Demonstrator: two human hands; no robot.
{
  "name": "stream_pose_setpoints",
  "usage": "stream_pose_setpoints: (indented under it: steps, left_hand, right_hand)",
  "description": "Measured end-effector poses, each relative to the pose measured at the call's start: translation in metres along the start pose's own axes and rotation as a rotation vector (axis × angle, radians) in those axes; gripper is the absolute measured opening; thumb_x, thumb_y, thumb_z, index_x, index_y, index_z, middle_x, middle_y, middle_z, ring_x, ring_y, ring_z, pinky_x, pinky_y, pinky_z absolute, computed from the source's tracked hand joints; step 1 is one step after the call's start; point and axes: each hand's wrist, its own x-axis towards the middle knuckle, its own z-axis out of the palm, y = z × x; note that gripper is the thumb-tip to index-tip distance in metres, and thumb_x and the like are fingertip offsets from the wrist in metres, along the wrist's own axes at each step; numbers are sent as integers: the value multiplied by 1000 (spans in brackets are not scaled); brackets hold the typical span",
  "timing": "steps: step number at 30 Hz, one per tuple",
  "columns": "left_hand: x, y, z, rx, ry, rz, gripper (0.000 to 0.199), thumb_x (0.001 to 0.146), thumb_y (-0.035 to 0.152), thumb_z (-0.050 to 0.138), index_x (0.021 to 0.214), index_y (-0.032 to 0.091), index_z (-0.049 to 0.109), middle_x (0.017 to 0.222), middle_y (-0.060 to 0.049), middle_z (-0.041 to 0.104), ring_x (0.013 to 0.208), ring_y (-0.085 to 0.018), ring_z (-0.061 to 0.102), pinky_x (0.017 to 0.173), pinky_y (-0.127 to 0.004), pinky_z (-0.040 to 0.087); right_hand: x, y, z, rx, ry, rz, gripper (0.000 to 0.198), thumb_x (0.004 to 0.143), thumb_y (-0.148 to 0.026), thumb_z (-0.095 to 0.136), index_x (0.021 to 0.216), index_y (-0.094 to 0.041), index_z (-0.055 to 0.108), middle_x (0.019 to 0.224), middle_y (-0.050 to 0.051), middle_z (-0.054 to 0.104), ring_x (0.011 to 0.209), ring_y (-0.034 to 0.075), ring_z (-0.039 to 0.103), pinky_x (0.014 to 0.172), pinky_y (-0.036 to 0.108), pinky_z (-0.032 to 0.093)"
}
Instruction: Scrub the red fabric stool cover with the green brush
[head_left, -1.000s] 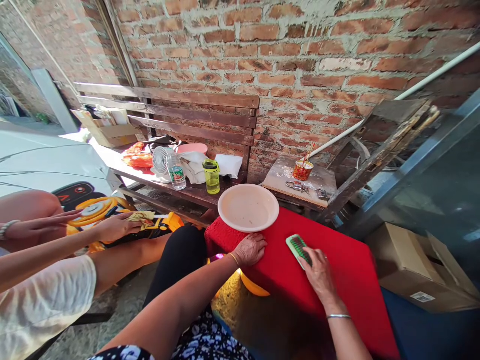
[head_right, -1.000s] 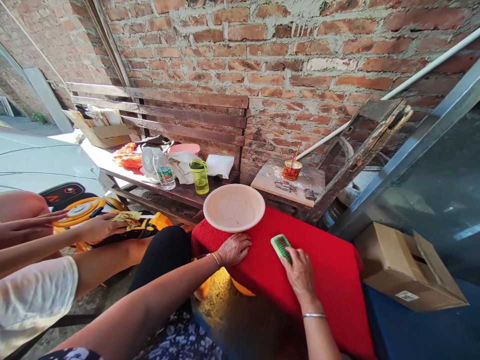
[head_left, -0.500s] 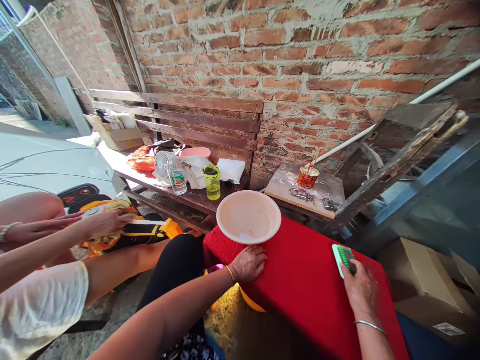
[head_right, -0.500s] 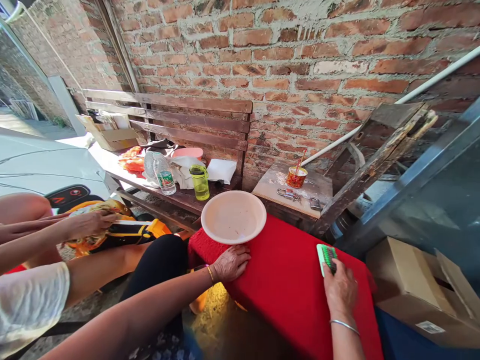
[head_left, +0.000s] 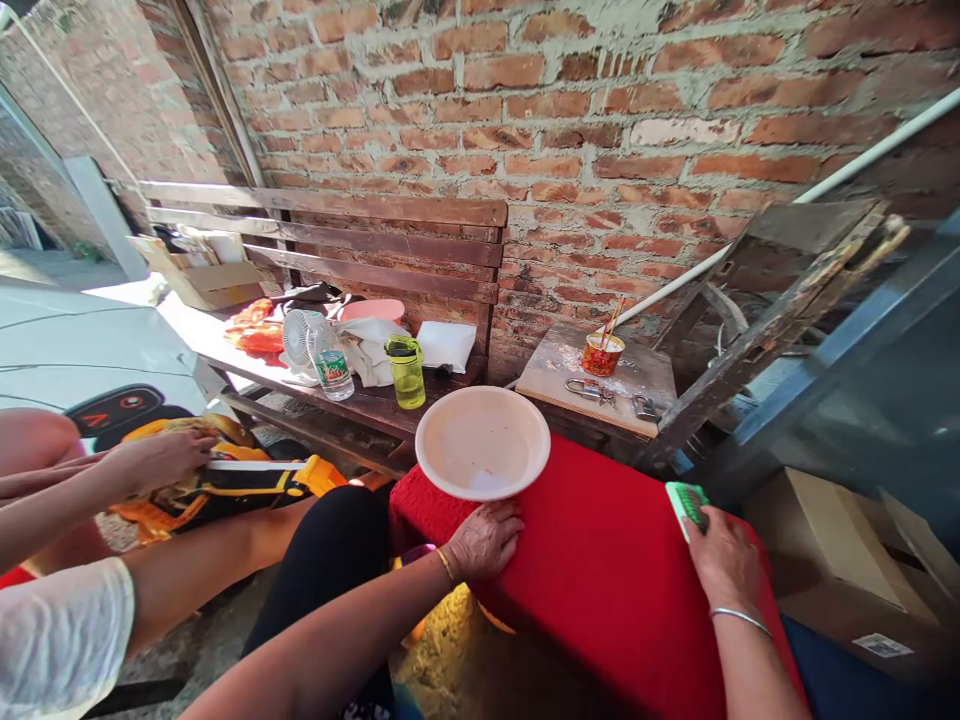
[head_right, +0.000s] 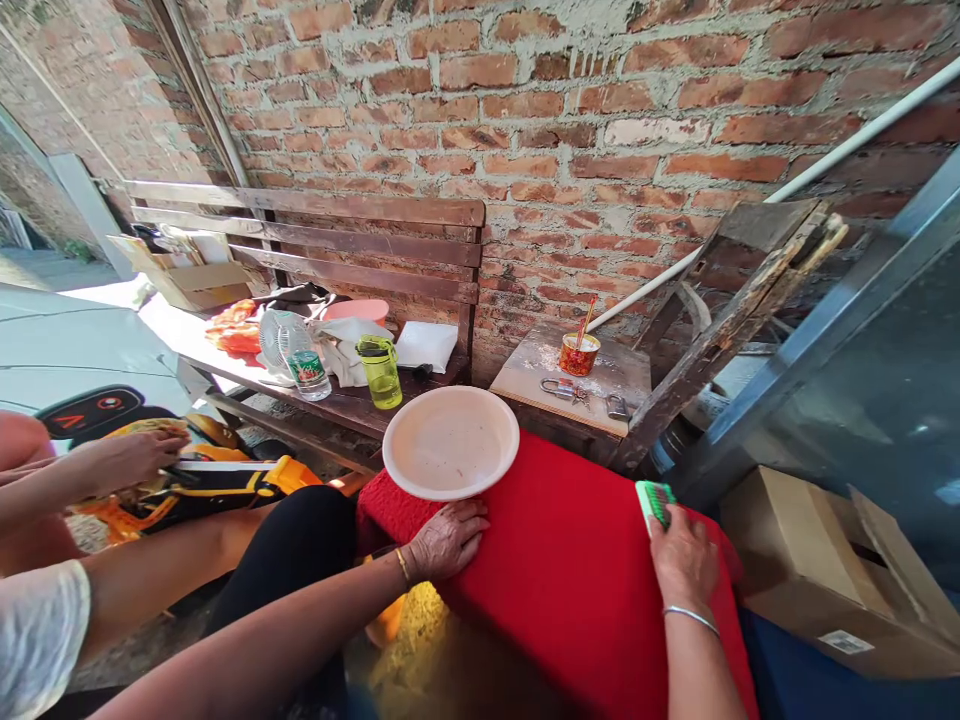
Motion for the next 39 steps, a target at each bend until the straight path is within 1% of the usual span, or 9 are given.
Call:
stream_pose_setpoints:
  steps: [3, 6, 9, 13, 18, 22, 27, 30, 39]
  left_hand:
    - [1, 0, 0, -1, -7, -2, 25, 92, 15, 57, 112, 18, 71, 122, -11, 70, 117, -24, 64, 110, -39, 50]
    - [3, 0, -1, 5, -30, 7, 24, 93, 17, 57, 112, 17, 71, 121, -11, 70, 117, -25, 64, 110, -40, 49]
    - [4, 0, -1, 22, -53, 9, 22, 93, 17, 57, 109, 18, 71, 120, -10, 70, 117, -25, 63, 111, -40, 47]
    - [6, -1, 0, 31, -38, 10, 21, 95, 18, 55, 109, 19, 71, 118, -10, 70, 115, -25, 63, 110, -41, 48]
    - [7, -1, 0, 6, -33, 13, 21, 98, 19, 52, 107, 21, 70, 111, -9, 69, 110, -24, 63, 108, -42, 48]
    - [8, -1, -1, -2, -51, 6, 21, 95, 17, 53, 107, 21, 70, 110, -8, 68, 111, -24, 63, 108, -42, 47]
    - [7, 0, -1, -21, -46, 6, 20, 94, 15, 54, 104, 22, 70, 110, -8, 68, 111, -24, 62, 108, -41, 47]
    - [7, 0, -1, -30, -43, 5, 18, 93, 14, 56, 103, 21, 70, 109, -8, 68, 110, -23, 62, 107, -40, 47]
    - [7, 1, -4, -12, -73, -20, 21, 91, 11, 57, 105, 19, 70, 112, -10, 68, 111, -25, 62, 108, -42, 47]
  right_hand:
    - [-4, 56, -18, -12, -62, 202, 54, 92, -52, 45, 124, -15, 68, 96, 23, 67, 74, 35, 63, 61, 43, 43]
    - [-23, 70, -33, 53, -34, 202, 56, 90, -59, 42, 118, -19, 70, 96, 23, 68, 69, 34, 60, 59, 45, 42]
    - [-56, 30, -40, 220, 13, 1, 55, 92, -65, 38, 112, -23, 68, 97, 18, 68, 74, 32, 62, 65, 45, 47]
    - [-116, -67, -36, 494, 55, -395, 47, 99, -63, 38, 109, -25, 65, 98, 11, 69, 88, 28, 66, 77, 41, 52]
    - [-164, -130, -30, 426, 74, -699, 34, 106, -49, 37, 116, -30, 64, 97, 6, 68, 85, 24, 66, 76, 38, 53]
    - [-150, -70, -34, 368, 98, -533, 46, 103, -57, 31, 111, -28, 65, 93, 9, 70, 81, 27, 68, 73, 43, 55]
    - [-135, 59, -60, 204, 68, 100, 55, 87, -76, 35, 98, -33, 66, 84, 15, 67, 67, 37, 65, 65, 56, 53]
    - [-145, 76, -74, 199, 81, 253, 53, 82, -80, 39, 97, -36, 65, 85, 17, 66, 70, 41, 64, 65, 61, 53]
    - [-199, -68, -47, 443, 76, -573, 39, 103, -59, 41, 114, -31, 66, 100, 8, 73, 91, 27, 71, 79, 43, 58]
